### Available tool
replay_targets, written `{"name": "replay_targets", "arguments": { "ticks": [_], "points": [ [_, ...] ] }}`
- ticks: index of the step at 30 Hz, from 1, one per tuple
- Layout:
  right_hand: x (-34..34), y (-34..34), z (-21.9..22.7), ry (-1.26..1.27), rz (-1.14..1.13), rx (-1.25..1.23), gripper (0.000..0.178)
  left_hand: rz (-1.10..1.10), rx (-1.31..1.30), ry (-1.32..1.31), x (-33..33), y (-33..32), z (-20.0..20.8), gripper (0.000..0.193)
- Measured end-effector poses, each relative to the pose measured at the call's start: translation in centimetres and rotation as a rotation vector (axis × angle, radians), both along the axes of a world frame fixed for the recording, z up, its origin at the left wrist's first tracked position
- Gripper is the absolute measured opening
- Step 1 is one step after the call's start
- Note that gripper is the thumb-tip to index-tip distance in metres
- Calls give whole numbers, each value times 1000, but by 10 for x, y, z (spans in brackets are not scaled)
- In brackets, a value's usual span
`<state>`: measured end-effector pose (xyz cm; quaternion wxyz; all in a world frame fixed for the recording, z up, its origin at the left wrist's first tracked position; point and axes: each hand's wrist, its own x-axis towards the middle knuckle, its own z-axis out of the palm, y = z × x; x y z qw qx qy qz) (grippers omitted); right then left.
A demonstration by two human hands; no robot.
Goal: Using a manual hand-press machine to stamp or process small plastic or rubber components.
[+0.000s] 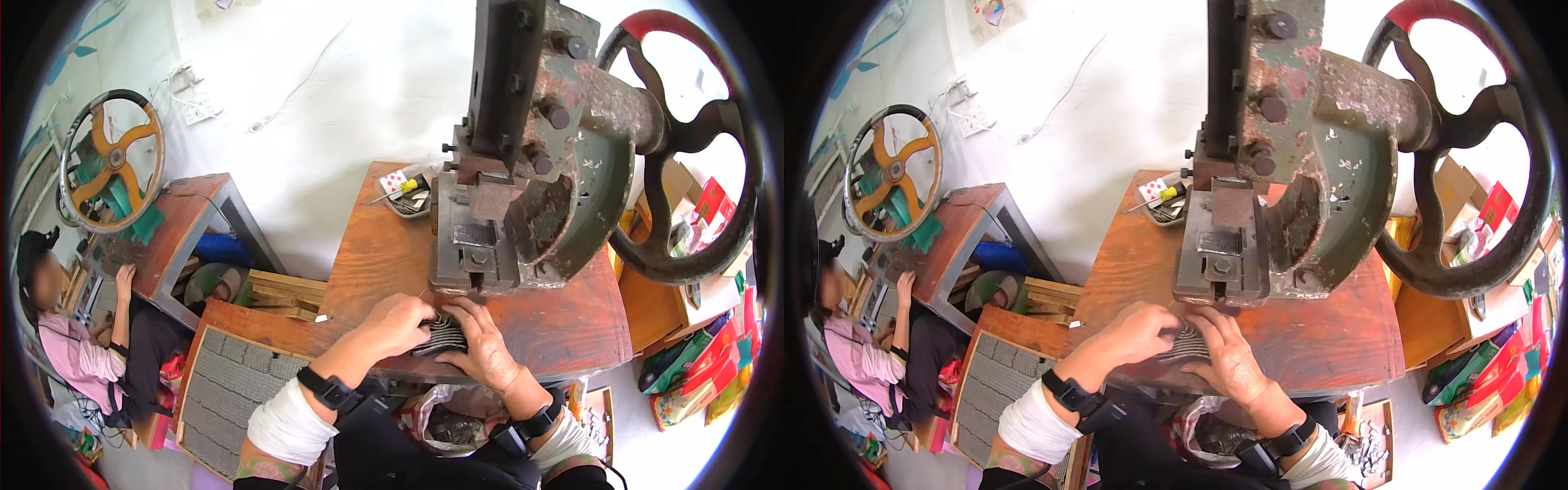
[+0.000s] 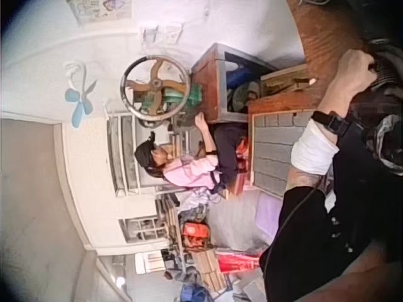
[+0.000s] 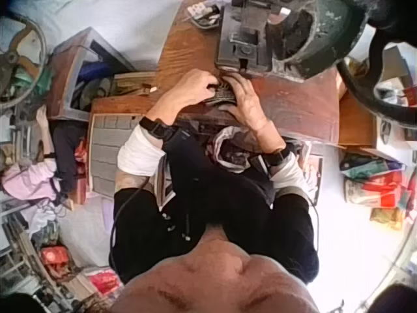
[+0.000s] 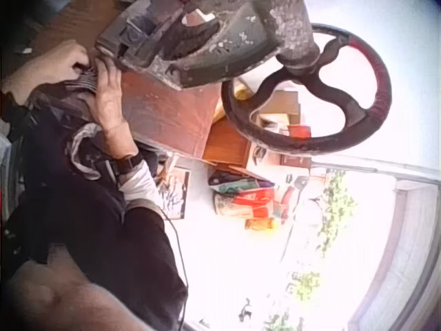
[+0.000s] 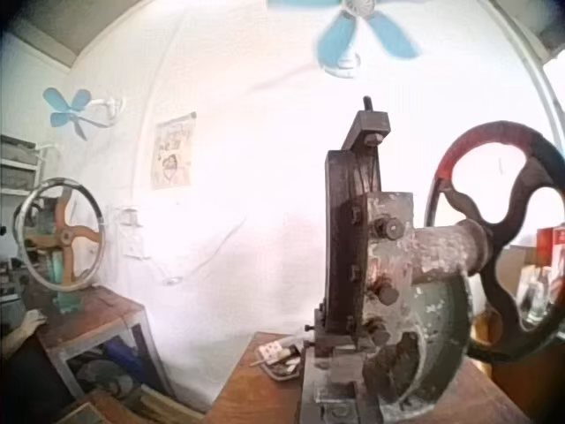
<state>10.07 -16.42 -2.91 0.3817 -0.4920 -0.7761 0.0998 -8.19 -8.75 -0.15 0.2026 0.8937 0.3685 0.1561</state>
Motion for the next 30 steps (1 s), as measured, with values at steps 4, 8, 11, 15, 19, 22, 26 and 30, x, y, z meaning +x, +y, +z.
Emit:
{"name": "replay_targets", "arguments": {
  "ticks": [4, 8, 11, 15, 19, 22, 26, 30],
  "points": [
    [10, 13, 9, -121, 150, -7, 72, -192, -127, -139, -10, -7, -15, 35],
    [13, 19, 13, -175, 162, -95, 62, -136, -7, -152, -16, -20, -24, 47],
    [17, 13, 9, -222, 161, -65, 60, -120, 19, -246, -19, -27, -33, 47],
    [17, 10, 2, -155, 92, -170, 65, 31, 196, -278, -1, -44, -39, 51],
    [16, -1, 9, -309, -53, -145, 92, 36, 196, -315, 4, -39, -42, 56],
    [11, -12, 0, -535, -235, -244, 106, 21, 164, -328, 2, -38, -39, 57],
    [-2, -7, 0, -583, -187, -304, 109, 7, 198, -286, 4, -36, -43, 57],
    [10, -6, 3, -493, -141, -292, 99, 12, 235, -231, -2, -37, -42, 55]
  ]
}}
